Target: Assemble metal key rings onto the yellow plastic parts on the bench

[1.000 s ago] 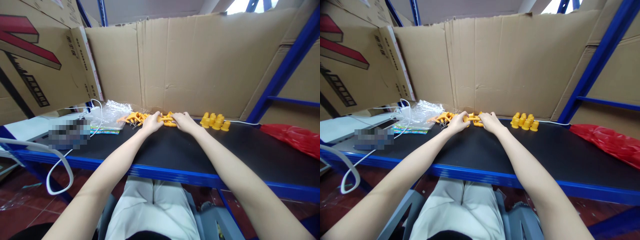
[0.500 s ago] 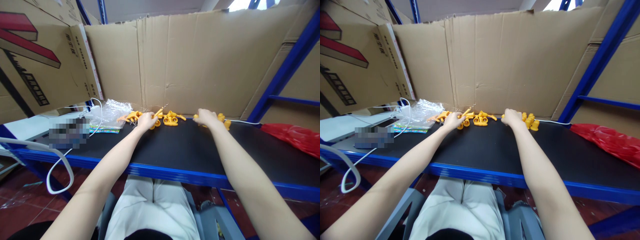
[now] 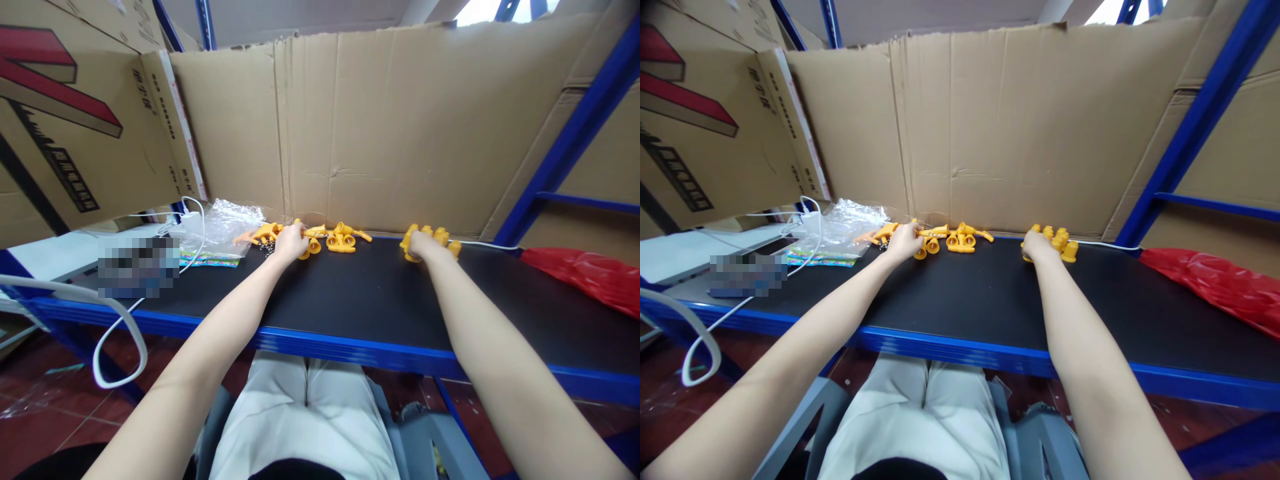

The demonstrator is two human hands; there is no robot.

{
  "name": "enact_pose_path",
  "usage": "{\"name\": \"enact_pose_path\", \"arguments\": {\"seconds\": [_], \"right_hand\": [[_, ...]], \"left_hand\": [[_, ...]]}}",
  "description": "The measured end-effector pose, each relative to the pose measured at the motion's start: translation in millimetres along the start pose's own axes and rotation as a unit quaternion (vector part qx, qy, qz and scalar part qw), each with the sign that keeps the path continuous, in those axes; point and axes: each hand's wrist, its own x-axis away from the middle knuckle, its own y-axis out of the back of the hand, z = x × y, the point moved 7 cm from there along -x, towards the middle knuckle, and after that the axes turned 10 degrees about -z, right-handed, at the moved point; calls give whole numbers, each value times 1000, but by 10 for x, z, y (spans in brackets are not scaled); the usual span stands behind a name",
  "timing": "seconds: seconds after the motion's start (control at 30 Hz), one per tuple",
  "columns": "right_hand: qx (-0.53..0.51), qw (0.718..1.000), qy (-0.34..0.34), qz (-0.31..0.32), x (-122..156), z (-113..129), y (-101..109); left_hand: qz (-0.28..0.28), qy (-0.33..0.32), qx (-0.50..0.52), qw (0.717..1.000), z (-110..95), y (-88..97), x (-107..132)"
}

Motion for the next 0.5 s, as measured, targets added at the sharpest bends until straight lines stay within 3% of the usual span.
{"name": "enact_pose_path", "arguments": {"seconds": [0.1, 0.2, 0.37, 0.5], "right_hand": [[56, 995, -5, 87, 75, -7, -112], [96, 987, -10, 127, 103, 26, -125], [122, 985, 12, 123, 121, 269, 47], [113, 984, 87, 111, 234, 621, 149]], "left_hand": [[-10, 25, 5, 1000, 45, 29, -21], [-35, 41, 22, 998, 111, 67, -44], [-95, 42, 51, 993, 297, 104, -106], [-120, 35, 48, 991, 470, 88, -157]]}}
